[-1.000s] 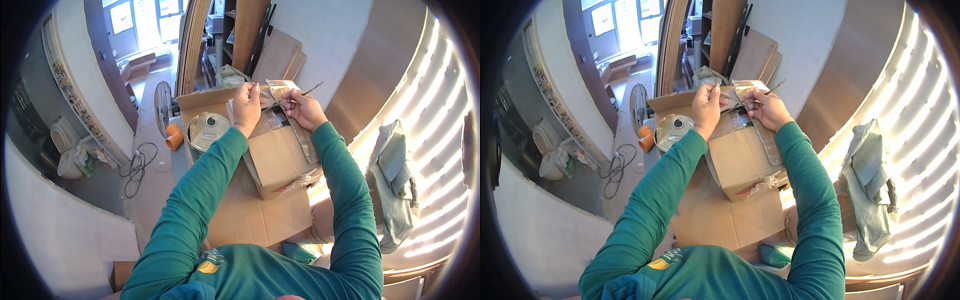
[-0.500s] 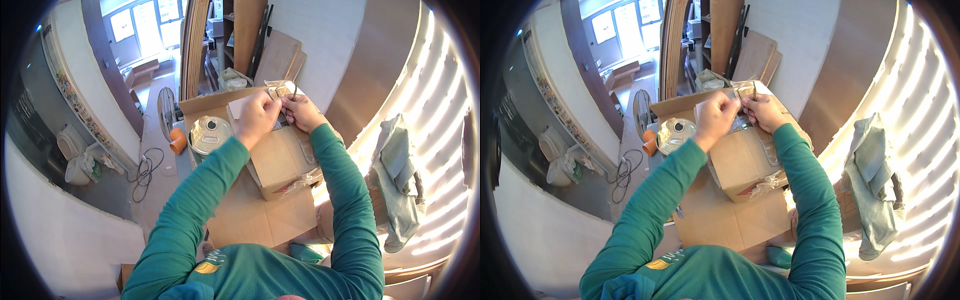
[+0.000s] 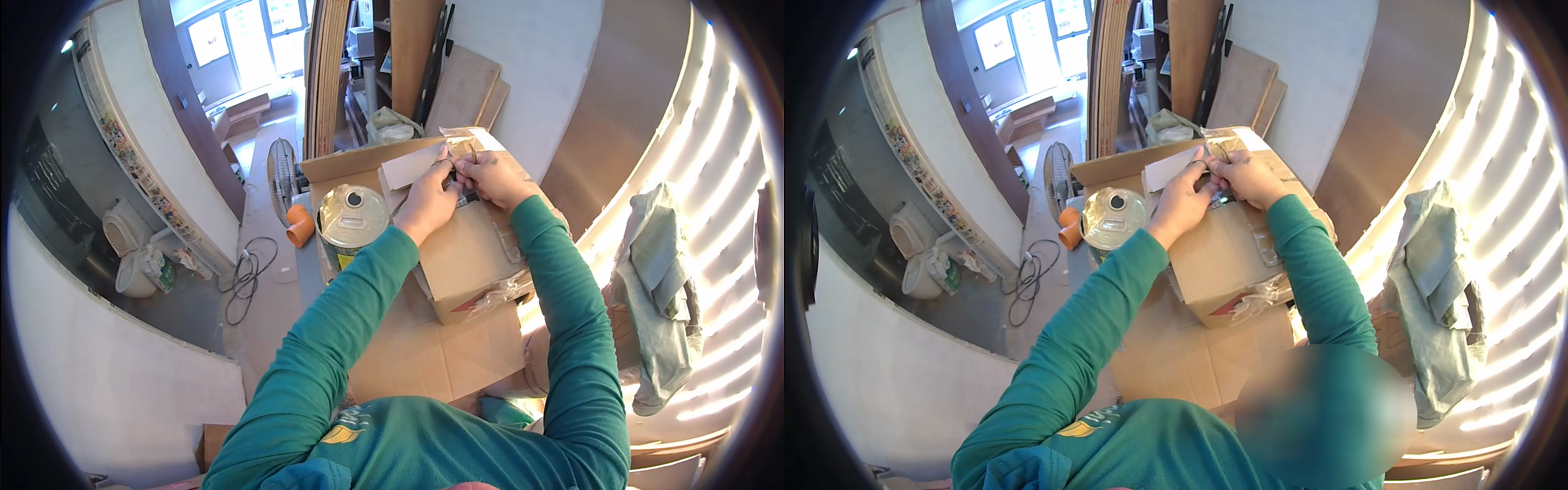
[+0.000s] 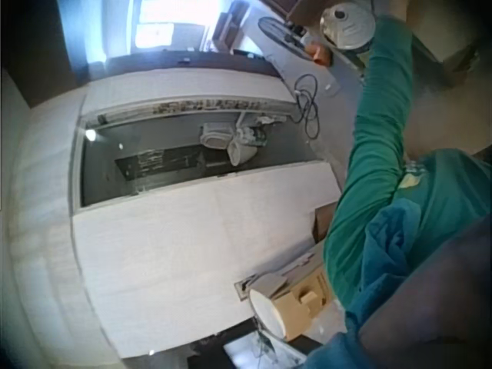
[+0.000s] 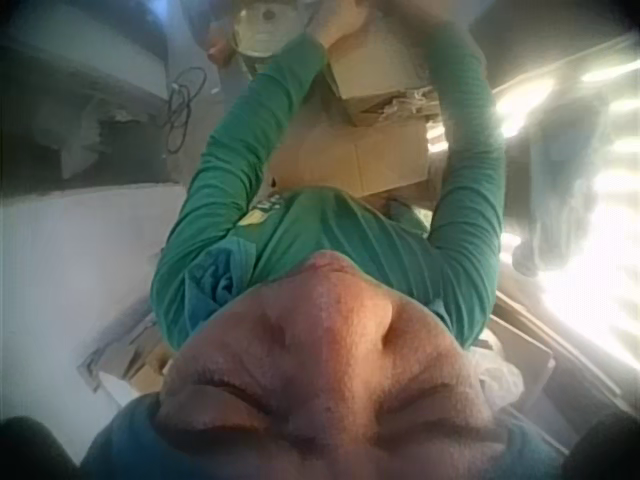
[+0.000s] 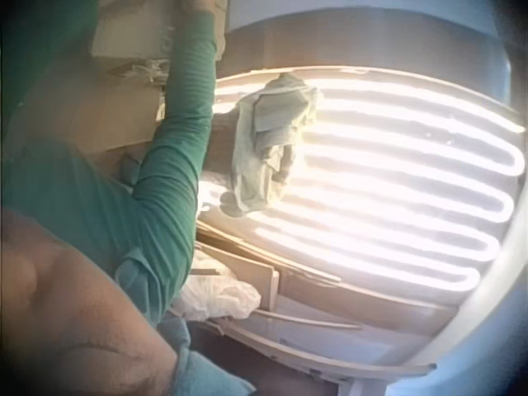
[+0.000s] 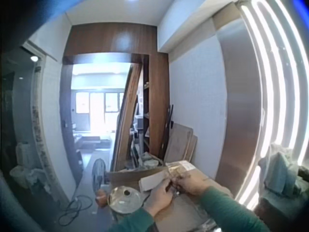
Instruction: The person compares a paper template to a dark sheet of material, manipulates a metal strip by hand, and then places items into a cardboard box which they secure with tape using a utility knife.
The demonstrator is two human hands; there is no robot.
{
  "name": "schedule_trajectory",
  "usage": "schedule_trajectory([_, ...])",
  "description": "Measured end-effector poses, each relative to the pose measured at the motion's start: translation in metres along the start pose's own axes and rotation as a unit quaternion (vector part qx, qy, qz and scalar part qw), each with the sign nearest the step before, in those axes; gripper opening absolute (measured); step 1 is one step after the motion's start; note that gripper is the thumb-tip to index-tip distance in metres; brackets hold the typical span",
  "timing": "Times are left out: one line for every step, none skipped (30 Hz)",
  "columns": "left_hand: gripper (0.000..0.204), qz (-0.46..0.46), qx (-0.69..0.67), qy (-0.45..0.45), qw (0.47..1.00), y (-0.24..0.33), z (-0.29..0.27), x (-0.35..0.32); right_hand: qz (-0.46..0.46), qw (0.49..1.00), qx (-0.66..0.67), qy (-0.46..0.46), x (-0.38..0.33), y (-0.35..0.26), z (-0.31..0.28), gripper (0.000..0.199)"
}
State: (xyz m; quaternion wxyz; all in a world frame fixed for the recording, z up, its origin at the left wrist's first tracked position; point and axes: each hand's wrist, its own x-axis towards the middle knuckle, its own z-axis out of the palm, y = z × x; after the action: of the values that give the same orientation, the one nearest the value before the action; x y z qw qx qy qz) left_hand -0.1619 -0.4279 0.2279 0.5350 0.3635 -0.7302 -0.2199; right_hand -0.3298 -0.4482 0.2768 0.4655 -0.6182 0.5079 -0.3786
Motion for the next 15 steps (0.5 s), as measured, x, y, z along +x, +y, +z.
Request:
schedule_trajectory([0.031,-0.05,-0.01,-0.031,0.998,0.01,-0.011,0.005,0.003,1.0,0.025,-0.006,-0.004,-0.006,0.0,0.023])
schedule_trajectory([0.024,-0.1,-0.019,-0.062,0.993,0.015,-0.017,0.01,0.007,0.999,0.049,-0.011,-0.006,-0.009,0.001,0.024])
schedule_trajectory([0.018,-0.054,0.045,-0.027,0.997,0.003,-0.015,0.012,0.004,0.998,0.055,-0.01,-0.005,-0.006,0.001,0.024])
schedule_trajectory([0.02,-0.071,0.004,-0.05,0.996,-0.003,-0.014,0.019,-0.001,0.998,0.056,-0.004,-0.004,-0.005,-0.002,0.024])
schedule_trajectory([0.022,-0.091,-0.032,-0.072,0.993,-0.009,-0.018,0.024,-0.006,0.998,0.06,-0.002,-0.003,-0.006,-0.001,0.024])
schedule_trajectory([0.024,-0.11,-0.068,-0.094,0.987,-0.015,-0.022,0.027,-0.012,0.997,0.072,0.014,-0.004,-0.008,0.0,0.024])
schedule_trajectory([0.026,-0.165,-0.091,-0.117,0.975,-0.002,-0.025,0.03,-0.012,0.996,0.083,0.038,-0.007,-0.009,-0.002,0.024])
schedule_trajectory([0.026,-0.21,-0.16,-0.133,0.955,0.006,-0.033,0.032,-0.018,0.994,0.096,0.055,-0.009,-0.014,0.0,0.024])
schedule_trajectory([0.026,-0.226,-0.193,-0.125,0.947,0.001,-0.036,0.037,-0.03,0.99,0.122,0.071,-0.008,-0.017,0.001,0.026])
schedule_trajectory([0.025,-0.243,-0.227,-0.116,0.936,0.002,-0.04,0.039,-0.032,0.985,0.144,0.088,-0.003,-0.015,-0.002,0.026])
schedule_trajectory([0.028,-0.284,-0.305,-0.057,0.907,0.008,-0.04,0.039,-0.027,0.983,0.149,0.101,-0.001,-0.013,-0.004,0.027])
schedule_trajectory([0.028,-0.28,-0.286,-0.074,0.913,0.007,-0.044,0.039,-0.022,0.981,0.153,0.113,0.001,-0.011,-0.006,0.028])
schedule_trajectory([0.028,-0.277,-0.269,-0.091,0.918,0.003,-0.049,0.039,-0.025,0.98,0.151,0.123,-0.002,-0.015,-0.006,0.03])
schedule_trajectory([0.028,-0.275,-0.251,-0.109,0.922,0.0,-0.053,0.039,-0.027,0.98,0.149,0.132,-0.005,-0.019,-0.005,0.031])
schedule_trajectory([0.032,-0.271,-0.235,-0.102,0.928,-0.002,-0.054,0.034,-0.015,0.986,0.106,0.127,0.0,-0.016,-0.014,0.037])
